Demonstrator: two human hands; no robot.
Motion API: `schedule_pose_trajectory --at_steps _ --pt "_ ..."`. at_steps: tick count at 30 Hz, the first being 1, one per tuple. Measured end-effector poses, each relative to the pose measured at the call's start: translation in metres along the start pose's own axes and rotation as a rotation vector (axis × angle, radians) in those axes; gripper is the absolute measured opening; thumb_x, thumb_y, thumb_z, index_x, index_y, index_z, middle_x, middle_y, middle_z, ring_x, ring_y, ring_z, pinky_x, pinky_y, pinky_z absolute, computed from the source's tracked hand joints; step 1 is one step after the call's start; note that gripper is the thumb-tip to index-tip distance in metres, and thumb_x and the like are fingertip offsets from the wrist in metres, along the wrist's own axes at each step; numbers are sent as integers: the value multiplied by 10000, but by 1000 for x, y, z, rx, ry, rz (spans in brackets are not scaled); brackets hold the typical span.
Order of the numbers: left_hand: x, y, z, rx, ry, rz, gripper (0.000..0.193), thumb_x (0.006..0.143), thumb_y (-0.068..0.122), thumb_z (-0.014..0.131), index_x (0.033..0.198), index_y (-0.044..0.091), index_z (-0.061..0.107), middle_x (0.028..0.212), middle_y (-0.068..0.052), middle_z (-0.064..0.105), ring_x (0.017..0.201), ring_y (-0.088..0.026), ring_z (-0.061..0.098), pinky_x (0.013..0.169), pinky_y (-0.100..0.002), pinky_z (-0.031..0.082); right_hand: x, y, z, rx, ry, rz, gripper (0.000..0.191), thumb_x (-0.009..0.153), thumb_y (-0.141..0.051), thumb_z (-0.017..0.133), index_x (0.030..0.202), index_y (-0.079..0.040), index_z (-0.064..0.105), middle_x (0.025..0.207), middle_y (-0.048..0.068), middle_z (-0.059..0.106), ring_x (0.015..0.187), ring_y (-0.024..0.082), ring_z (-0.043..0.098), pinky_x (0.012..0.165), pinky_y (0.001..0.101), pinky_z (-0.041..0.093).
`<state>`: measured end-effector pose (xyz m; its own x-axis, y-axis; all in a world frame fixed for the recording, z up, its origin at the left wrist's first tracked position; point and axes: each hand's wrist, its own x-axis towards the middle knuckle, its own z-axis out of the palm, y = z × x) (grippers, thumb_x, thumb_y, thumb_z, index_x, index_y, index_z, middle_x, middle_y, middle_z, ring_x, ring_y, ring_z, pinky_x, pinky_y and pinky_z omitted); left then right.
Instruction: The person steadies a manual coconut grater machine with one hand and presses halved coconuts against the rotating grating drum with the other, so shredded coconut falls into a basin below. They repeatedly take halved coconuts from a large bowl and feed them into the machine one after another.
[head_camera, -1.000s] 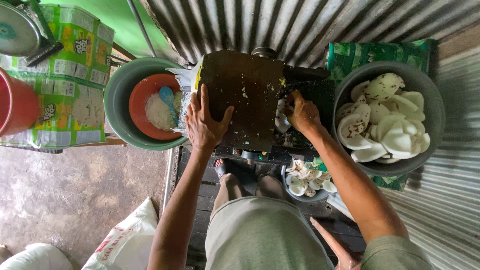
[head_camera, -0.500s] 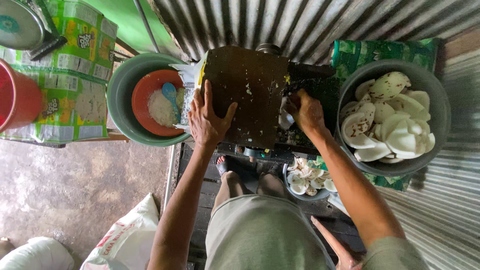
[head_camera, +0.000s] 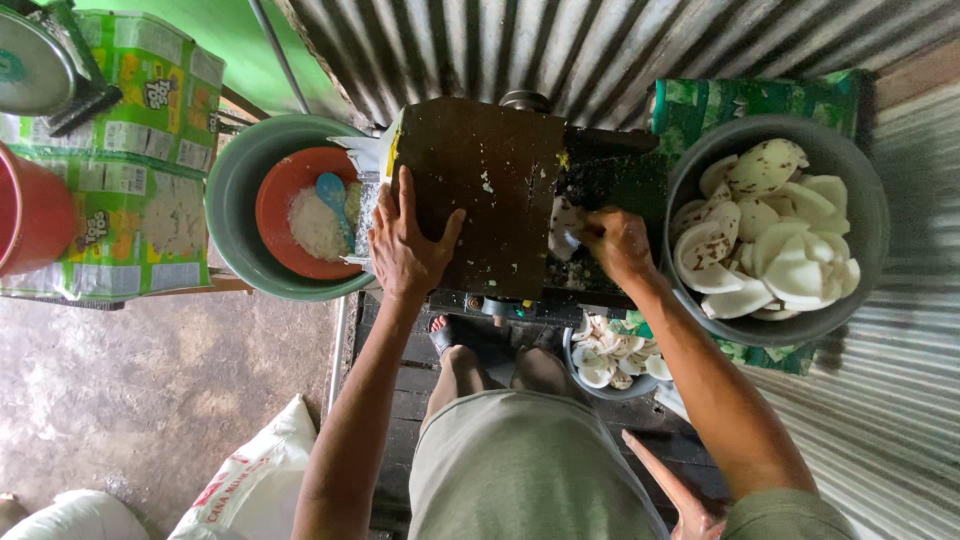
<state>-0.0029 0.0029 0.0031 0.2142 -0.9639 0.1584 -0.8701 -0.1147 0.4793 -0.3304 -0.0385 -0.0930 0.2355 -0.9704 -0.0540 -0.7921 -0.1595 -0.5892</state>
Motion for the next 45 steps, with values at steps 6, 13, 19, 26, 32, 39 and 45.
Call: schedule_pose_trajectory --at_steps 6,13,19,26,32,39,45 --pt "1 2 -1 14 -5 -15 987 873 620 737 1599 74 349 1497 -314 463 1310 -474 510 1034 -547 431 6 8 8 -48 51 -27 216 792 -224 837 939 -73 790 907 176 729 816 377 708 701 451 554" --pt "1 2 0 12 -5 -6 986 881 620 736 1598 65 351 1496 -319 463 1294 -474 516 1037 -539 438 10 4 10 -87 29 -10 182 829 -187 809 990 -103 808 896 184 726 823 393 713 731 471 573" --pt "1 1 0 17 -10 -12 990 873 621 740 1597 67 352 1493 -315 462 1282 -473 520 1024 -544 442 12 -3 9 -89 21 9 190 810 -128 794 997 -106 819 898 203 732 814 390 722 722 472 575" --pt "1 0 0 24 -26 -17 989 872 614 742 1596 69 346 1494 -305 460 1276 -468 526 995 -551 445 16 -9 11 -17 -32 65 223 794 -45 746 996 -102 821 925 195 746 823 317 754 741 418 595" --pt "2 -1 1 28 -8 -8 994 868 621 748 1596 71 352 1493 -304 462 1281 -472 524 1015 -546 450 22 -8 15 -60 -1 10 141 792 -77 789 930 -79 815 881 211 736 795 344 743 699 435 589" --pt "1 -2 1 29 -8 -7 994 872 628 745 1597 74 352 1481 -317 474 1282 -477 530 1025 -544 449 25 -10 20 -79 -9 51 110 821 -123 769 922 -93 802 890 219 731 824 405 726 691 463 588" --pt "1 -1 0 34 13 5 996 875 632 744 1604 79 349 1480 -320 476 1280 -482 531 1042 -547 448 25 -17 24 -53 112 -26 146 809 -94 768 951 -64 782 941 219 738 877 436 708 708 486 573"
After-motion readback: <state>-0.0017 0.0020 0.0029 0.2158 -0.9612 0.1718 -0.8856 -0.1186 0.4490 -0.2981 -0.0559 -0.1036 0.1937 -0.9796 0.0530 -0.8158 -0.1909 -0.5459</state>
